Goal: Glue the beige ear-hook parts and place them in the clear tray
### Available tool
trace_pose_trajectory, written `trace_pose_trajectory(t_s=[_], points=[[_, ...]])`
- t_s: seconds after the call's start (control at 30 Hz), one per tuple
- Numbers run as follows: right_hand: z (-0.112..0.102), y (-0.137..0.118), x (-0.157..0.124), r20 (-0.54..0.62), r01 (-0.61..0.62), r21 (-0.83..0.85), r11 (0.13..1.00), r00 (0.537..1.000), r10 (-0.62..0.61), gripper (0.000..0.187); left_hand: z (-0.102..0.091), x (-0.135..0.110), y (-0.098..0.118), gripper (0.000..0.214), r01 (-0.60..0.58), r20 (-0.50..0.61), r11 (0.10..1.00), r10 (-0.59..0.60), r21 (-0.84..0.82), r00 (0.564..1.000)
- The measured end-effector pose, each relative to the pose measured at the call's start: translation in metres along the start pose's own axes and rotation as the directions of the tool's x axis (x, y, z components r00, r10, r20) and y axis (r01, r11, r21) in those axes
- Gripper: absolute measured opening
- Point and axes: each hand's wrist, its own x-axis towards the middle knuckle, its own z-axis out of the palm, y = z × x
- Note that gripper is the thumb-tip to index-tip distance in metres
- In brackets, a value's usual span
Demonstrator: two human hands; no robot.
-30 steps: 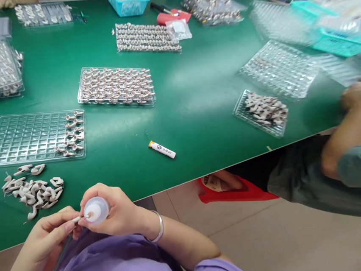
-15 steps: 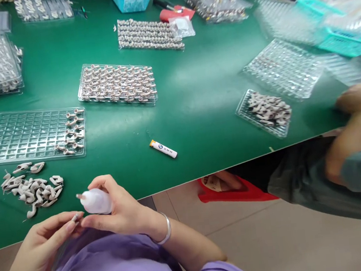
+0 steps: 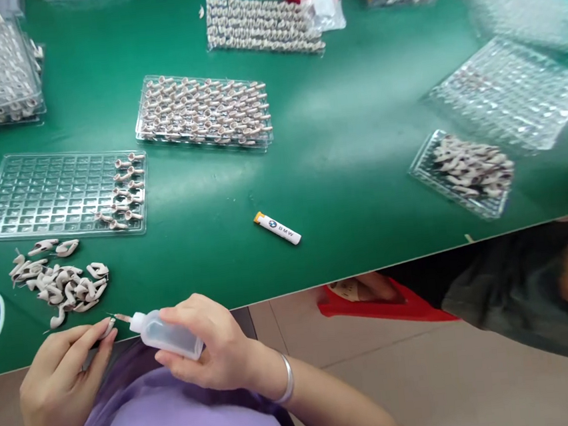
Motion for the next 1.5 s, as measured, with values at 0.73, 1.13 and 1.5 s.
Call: trace_pose_trajectory(t_s=[0.73, 1.13, 1.5], points=[[-0.001, 0.002, 0.001, 0.076, 0.046, -0.086, 0.995, 0.996, -0.04, 0.051, 0.004, 0.003, 0.001, 0.027, 0.057, -0.005, 0.998, -0.057, -0.034, 0.998], [-0.002, 0.003, -0.002, 0.06, 0.038, -0.046, 0.998, 0.998, -0.035, 0.054, 0.005, 0.003, 0.0, 0.027, 0.071, -0.005, 0.996, -0.072, -0.048, 0.997], [0.009, -0.01, -0.01, 0.029, -0.119, 0.052, 0.992, 0.993, 0.118, 0.052, -0.008, -0.018, 0.027, 0.013, 0.695, 0.483, 0.535, -0.501, -0.48, 0.719]])
